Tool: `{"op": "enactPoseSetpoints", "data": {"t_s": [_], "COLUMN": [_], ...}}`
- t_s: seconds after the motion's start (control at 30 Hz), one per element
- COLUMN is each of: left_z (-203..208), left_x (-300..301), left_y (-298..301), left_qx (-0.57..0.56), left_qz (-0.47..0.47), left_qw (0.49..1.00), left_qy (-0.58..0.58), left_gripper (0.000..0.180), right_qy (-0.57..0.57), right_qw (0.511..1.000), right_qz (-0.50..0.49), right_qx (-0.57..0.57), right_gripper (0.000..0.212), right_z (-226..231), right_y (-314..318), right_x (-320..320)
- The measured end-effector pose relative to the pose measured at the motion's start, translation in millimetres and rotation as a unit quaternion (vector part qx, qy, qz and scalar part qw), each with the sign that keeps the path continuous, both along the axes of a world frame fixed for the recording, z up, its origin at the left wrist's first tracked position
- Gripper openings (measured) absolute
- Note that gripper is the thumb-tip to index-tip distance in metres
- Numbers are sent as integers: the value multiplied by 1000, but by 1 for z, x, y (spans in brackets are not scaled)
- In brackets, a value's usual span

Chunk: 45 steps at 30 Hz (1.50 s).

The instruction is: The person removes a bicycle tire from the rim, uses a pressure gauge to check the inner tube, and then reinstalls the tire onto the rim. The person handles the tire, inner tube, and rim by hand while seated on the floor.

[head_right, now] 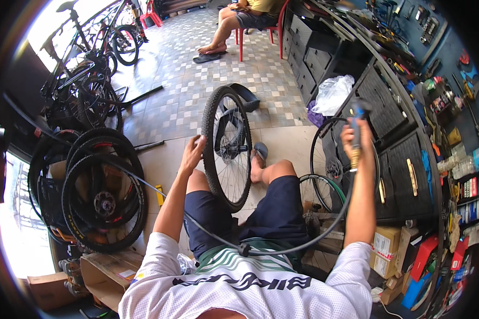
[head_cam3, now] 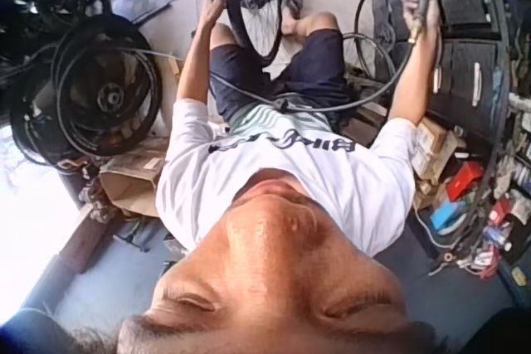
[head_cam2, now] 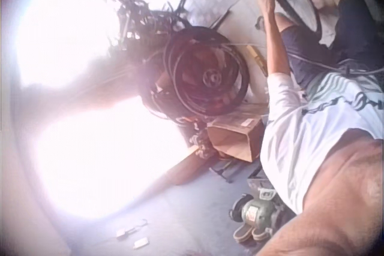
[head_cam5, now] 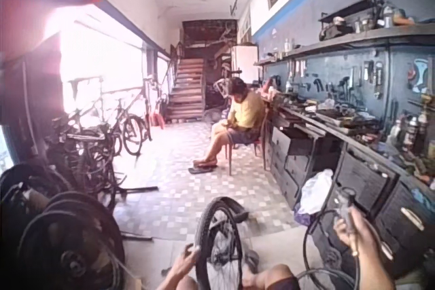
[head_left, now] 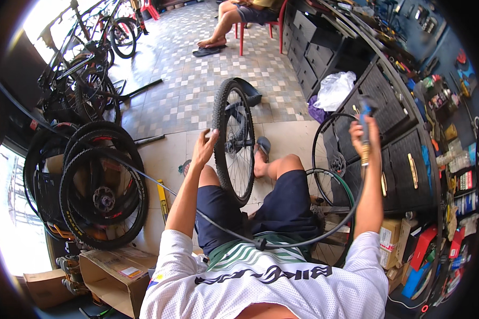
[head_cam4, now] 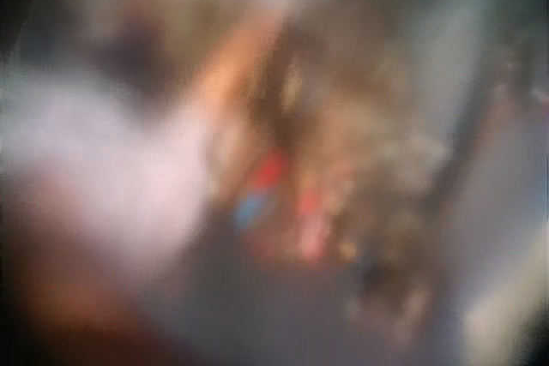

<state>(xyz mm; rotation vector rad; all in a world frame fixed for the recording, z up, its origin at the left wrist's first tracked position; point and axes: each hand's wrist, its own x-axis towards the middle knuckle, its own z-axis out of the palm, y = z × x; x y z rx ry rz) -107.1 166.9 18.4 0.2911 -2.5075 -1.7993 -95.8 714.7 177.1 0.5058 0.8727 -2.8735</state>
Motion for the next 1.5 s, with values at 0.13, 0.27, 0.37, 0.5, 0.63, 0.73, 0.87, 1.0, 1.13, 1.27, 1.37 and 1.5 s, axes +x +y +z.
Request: {"op": "enactPoseSetpoints", "data": {"t_s": [0.13, 0.27, 0.37, 0.5, 0.63, 0.73, 0.87, 1.0, 1.13, 1.27, 1.37, 1.5], "left_z": [22, 26, 26, 33, 27, 34, 42, 58, 59, 52, 48, 54], "left_x": [-30, -54, -47, -34, -12, -3, 12, -16, -33, -41, -47, -50], "left_y": [22, 24, 27, 52, 56, 64, 47, 42, 55, 58, 56, 58], "left_qx": [-79, -134, -184, -182, -204, -177, -195, -63, -60, -8, -21, -107], "left_qz": [69, 75, 57, 30, 16, -22, -60, -113, -136, -168, -179, -207], "left_qw": [994, 988, 981, 983, 977, 982, 979, 992, 978, 981, 978, 967], "left_qy": [-28, -8, 27, 25, 65, 63, 18, 12, 149, 100, 102, 101], "left_gripper": [79, 52, 49, 51, 57, 57, 67, 72, 69, 51, 38, 39], "right_qy": [-71, -2, 101, 155, 186, 334, 187, 134, 290, 233, 245, 283], "right_qw": [988, 921, 777, 762, 815, 688, 763, 829, 718, 734, 731, 715], "right_qz": [133, 268, 280, 313, 318, 180, 301, 399, 325, 311, 296, 246], "right_qx": [21, 282, 554, 545, 446, 619, 541, 368, 543, 557, 564, 589], "right_gripper": [30, 53, 78, 76, 68, 67, 67, 69, 70, 72, 72, 71], "right_z": [-76, -113, -88, -82, -95, -133, -148, -137, -128, -131, -134, -135], "right_y": [-58, -124, -175, -186, -194, -184, -183, -188, -209, -218, -216, -211], "right_x": [-24, -43, -35, -38, -36, -42, -14, 6, 10, 12, 7, 12]}}
